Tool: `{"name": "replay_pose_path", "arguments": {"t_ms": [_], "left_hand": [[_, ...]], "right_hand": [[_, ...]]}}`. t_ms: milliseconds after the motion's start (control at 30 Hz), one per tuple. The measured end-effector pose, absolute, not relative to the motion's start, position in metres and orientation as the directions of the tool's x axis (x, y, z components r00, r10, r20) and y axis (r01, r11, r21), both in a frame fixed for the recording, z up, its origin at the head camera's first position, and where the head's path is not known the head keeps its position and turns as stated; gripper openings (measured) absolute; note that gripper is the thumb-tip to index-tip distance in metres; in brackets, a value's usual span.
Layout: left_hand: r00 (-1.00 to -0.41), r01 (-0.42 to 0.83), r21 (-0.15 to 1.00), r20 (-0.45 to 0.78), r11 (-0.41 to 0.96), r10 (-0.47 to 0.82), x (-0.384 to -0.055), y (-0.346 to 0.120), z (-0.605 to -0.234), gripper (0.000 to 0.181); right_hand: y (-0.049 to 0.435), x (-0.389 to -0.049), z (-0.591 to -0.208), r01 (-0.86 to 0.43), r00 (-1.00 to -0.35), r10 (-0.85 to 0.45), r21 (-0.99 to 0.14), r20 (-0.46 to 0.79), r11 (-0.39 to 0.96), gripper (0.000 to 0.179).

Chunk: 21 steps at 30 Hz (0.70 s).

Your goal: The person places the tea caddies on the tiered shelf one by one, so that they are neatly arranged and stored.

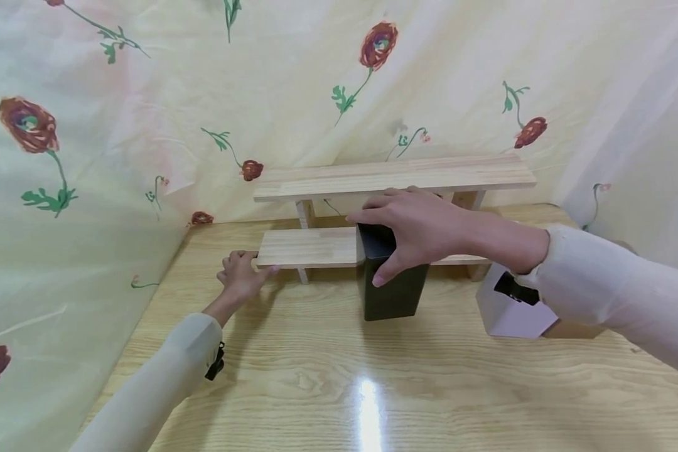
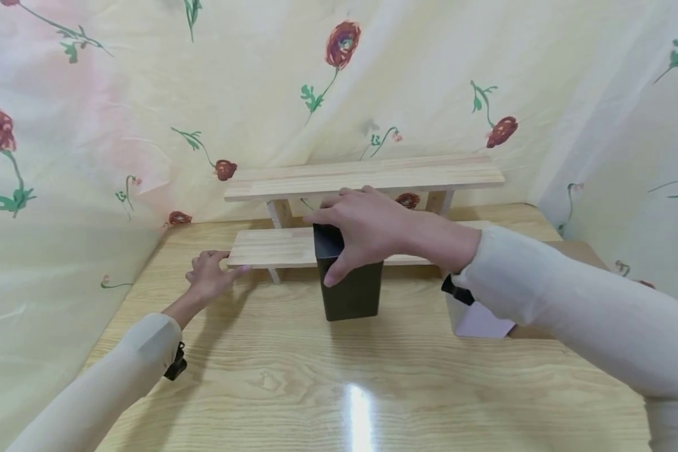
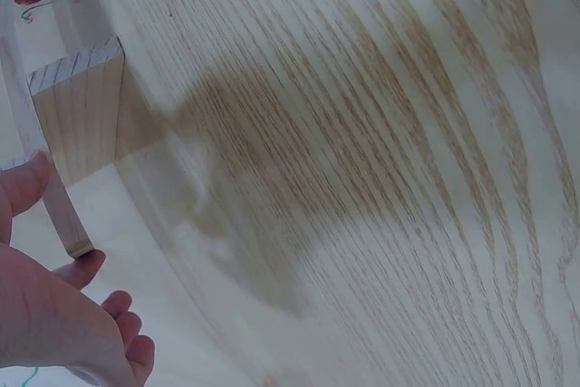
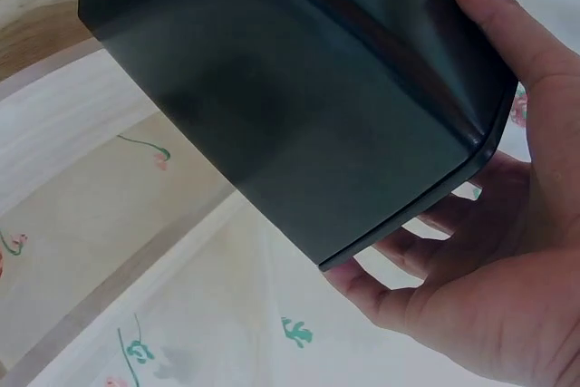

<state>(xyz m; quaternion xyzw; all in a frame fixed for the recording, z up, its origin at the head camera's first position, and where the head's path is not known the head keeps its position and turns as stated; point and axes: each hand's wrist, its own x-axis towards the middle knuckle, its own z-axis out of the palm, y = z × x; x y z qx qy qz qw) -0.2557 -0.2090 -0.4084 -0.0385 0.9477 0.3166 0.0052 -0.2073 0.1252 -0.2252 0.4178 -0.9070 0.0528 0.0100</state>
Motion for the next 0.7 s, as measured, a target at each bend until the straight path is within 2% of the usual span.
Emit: {"name": "replay_pose_path", "arguments": {"t_ms": [467, 700], "left_hand": [[-0.999, -0.054, 0.602, -0.029, 0.796, -0.046, -0.257, -0.208, -0.407, 0.074], [-0.999, -0.053, 0.594, -0.036, 0.803, -0.039, -0.255, -0.210, -0.408, 0.075]], "right_hand": [[0.113, -0.225, -0.216, -0.773, -0.631, -0.772, -0.146, 0.074, 0.618, 0.092], [0.106, -0.233, -0.215, -0.757, -0.645, -0.763, -0.163, 0.036, 0.632, 0.092]]}}
